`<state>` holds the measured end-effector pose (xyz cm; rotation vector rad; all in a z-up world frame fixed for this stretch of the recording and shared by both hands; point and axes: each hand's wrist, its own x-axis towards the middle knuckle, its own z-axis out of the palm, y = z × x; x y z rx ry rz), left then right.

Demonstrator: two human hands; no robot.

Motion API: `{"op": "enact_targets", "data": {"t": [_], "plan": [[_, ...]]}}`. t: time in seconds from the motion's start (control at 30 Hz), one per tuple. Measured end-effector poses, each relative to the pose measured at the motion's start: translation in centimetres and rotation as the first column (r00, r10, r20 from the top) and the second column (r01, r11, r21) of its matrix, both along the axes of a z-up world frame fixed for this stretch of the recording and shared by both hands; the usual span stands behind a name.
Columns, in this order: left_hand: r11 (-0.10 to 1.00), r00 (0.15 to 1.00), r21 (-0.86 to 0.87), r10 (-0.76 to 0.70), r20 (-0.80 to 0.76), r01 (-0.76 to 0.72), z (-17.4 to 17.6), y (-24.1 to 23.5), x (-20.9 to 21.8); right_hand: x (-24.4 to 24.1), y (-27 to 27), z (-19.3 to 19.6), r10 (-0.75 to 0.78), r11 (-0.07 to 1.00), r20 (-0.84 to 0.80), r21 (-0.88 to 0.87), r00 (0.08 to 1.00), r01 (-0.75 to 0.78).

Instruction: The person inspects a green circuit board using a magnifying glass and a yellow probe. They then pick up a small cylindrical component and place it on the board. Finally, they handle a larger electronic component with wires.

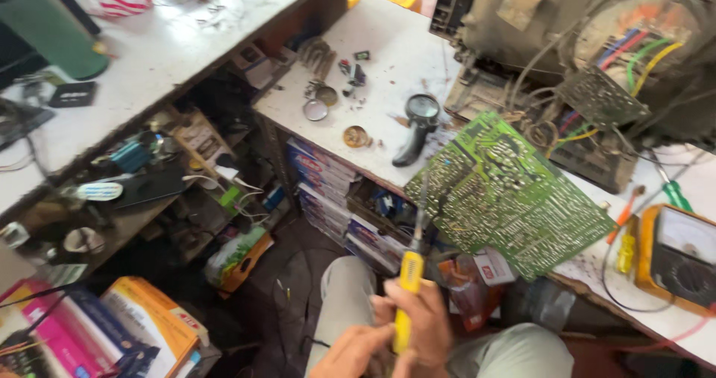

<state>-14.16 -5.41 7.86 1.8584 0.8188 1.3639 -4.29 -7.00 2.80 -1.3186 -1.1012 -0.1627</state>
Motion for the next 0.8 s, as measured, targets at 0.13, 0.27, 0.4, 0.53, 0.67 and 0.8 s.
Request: {"op": "enact_targets", "data": {"t": [0.13,0.27,0.4,0.53,0.67,0.8], "plan": [[0.957,0.957,0.025,-0.289,0.032,0.288,0.1,5.1,1.9,7.1,-5.8,1.0,-0.124,0.972,0.0,0.199,0.992,0.122],[0.963,0.973,0.188,-0.165,-0.159,0.194,-1.6,15.7,9.7,13.8,-16.1,4.6,-0.266,0.918,-0.295,0.212,0.918,0.334],[0.927,0.9,0.319,-0.041,-0.435,0.196,-3.2,23.3,17.5,16.3,-23.3,6.7,-0.243,0.883,-0.587,0.196,0.772,0.427],[0.977,0.694,0.047,-0.115,-0.711,0.21,-5.0,26.9,22.3,18.0,-27.3,6.0,-0.121,0.904,-0.781,0.169,0.613,0.393],[0.969,0.6,-0.163,-0.243,-0.762,0.184,-6.8,28.1,24.6,19.4,-29.8,3.3,-0.048,0.937,-0.875,0.128,0.481,0.326],[0.978,0.701,-0.146,-0.209,-0.682,0.15,-7.0,28.0,25.1,21.3,-28.8,0.5,0.076,0.95,-0.811,0.236,0.581,0.205]]}}
